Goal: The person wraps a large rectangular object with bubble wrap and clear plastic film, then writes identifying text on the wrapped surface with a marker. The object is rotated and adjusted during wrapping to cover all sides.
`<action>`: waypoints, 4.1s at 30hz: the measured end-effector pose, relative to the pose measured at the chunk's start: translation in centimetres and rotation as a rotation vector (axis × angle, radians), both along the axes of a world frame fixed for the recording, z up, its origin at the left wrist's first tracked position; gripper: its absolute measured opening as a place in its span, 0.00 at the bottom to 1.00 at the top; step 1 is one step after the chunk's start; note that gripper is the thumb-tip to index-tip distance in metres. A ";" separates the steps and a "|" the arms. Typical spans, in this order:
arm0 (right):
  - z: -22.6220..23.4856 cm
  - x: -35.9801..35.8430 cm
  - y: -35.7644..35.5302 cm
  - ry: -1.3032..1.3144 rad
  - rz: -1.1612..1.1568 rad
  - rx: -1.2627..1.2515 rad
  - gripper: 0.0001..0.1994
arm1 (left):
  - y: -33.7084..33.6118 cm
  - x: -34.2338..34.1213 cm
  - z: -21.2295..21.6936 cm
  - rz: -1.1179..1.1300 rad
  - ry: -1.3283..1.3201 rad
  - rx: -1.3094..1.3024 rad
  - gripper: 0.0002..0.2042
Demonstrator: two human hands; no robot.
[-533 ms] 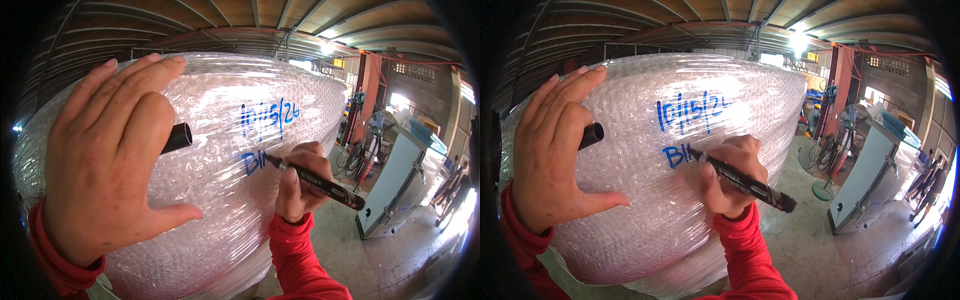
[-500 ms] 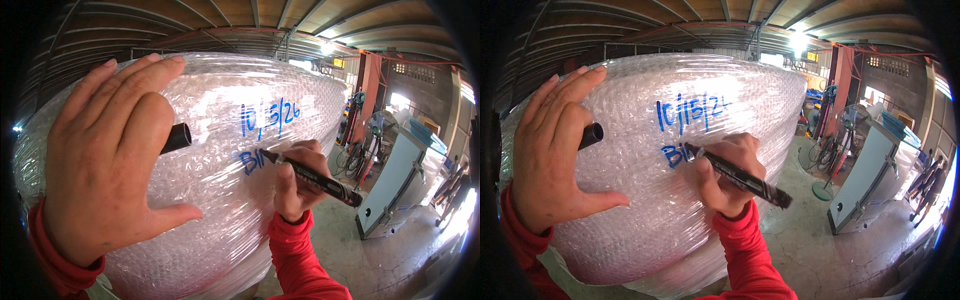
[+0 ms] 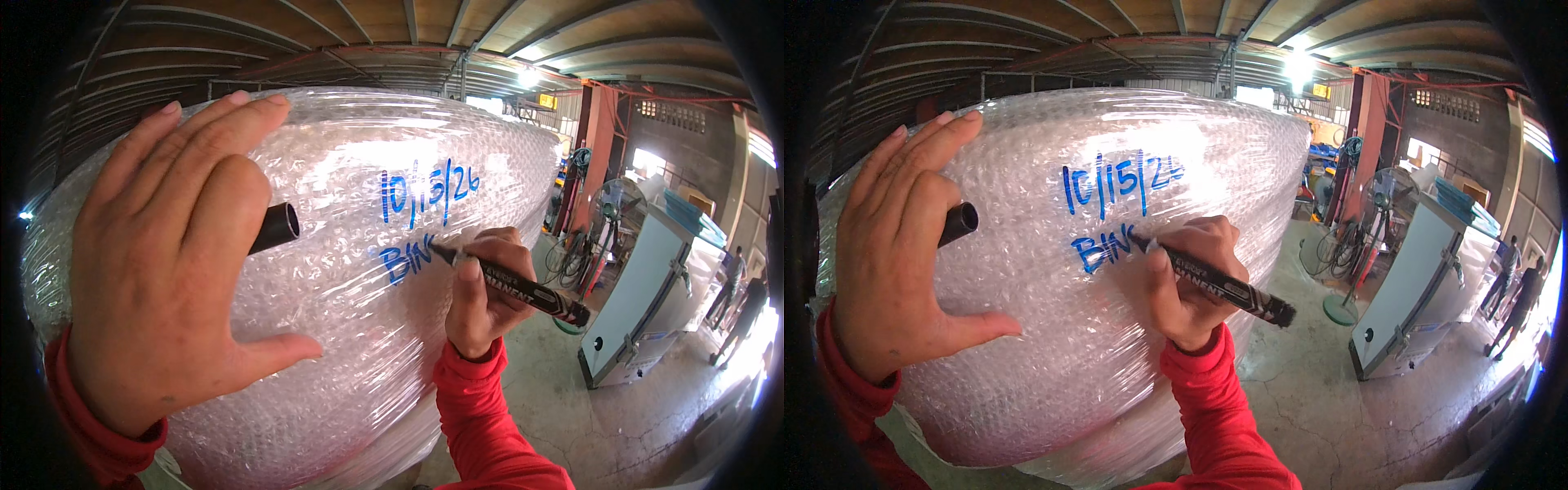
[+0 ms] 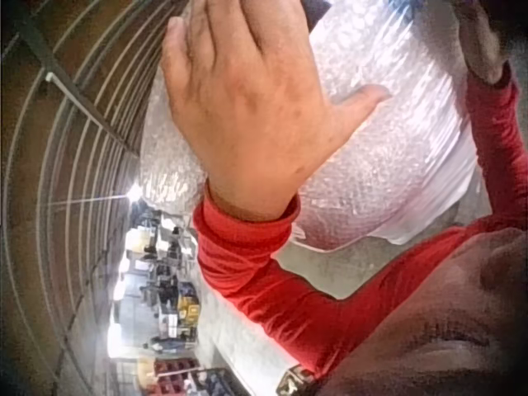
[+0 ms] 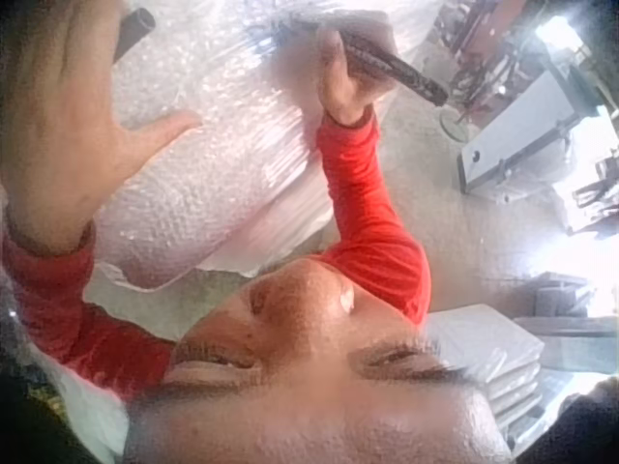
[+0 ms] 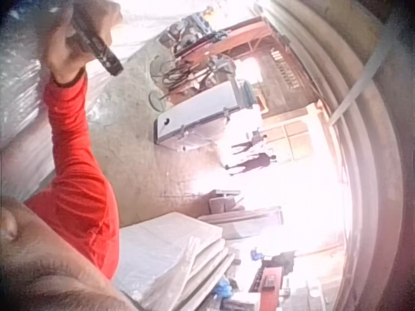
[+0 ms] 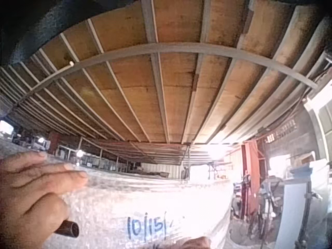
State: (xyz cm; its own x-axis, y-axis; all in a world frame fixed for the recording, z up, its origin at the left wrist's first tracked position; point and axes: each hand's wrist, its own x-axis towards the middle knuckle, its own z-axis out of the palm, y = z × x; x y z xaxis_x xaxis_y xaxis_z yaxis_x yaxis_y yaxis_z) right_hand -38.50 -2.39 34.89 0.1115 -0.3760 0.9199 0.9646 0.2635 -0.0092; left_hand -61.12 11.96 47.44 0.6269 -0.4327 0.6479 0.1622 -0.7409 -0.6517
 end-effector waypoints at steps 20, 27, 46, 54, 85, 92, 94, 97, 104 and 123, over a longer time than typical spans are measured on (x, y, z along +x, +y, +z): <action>-0.1 0.1 0.0 0.142 -0.023 0.043 0.07 | 0.1 -0.2 -0.1 0.034 0.018 0.027 0.42; -0.2 0.4 -0.4 -0.041 0.202 0.324 0.12 | -0.1 -0.4 0.1 0.015 0.023 0.009 0.41; -3.6 0.2 0.6 -0.035 0.279 0.448 0.18 | -2.9 -1.0 -9.7 -0.142 0.469 0.153 0.19; -4.6 0.5 0.1 -0.034 0.218 0.396 0.13 | -1.8 -0.7 -11.4 -0.124 0.515 0.119 0.18; -3.8 0.3 -1.4 -0.136 0.124 0.328 0.13 | -2.1 -0.9 -11.6 -0.153 0.465 0.055 0.17; -3.9 0.4 -1.2 -0.125 0.125 0.326 0.13 | -2.1 -0.8 -11.4 -0.153 0.487 0.048 0.17; -4.0 0.5 -1.2 -0.105 0.103 0.330 0.13 | -2.1 -0.7 -11.4 -0.157 0.496 0.046 0.17; -4.1 0.5 -1.0 -0.094 0.099 0.336 0.13 | -2.1 -0.7 -11.3 -0.151 0.493 0.044 0.17; -3.8 -0.4 -0.9 -0.094 0.095 0.315 0.14 | -2.2 -1.0 -11.1 -0.156 0.487 0.036 0.16; -3.8 -3.3 0.0 -0.143 -0.059 -0.126 0.12 | -1.6 -1.0 -12.7 -0.114 0.262 0.243 0.13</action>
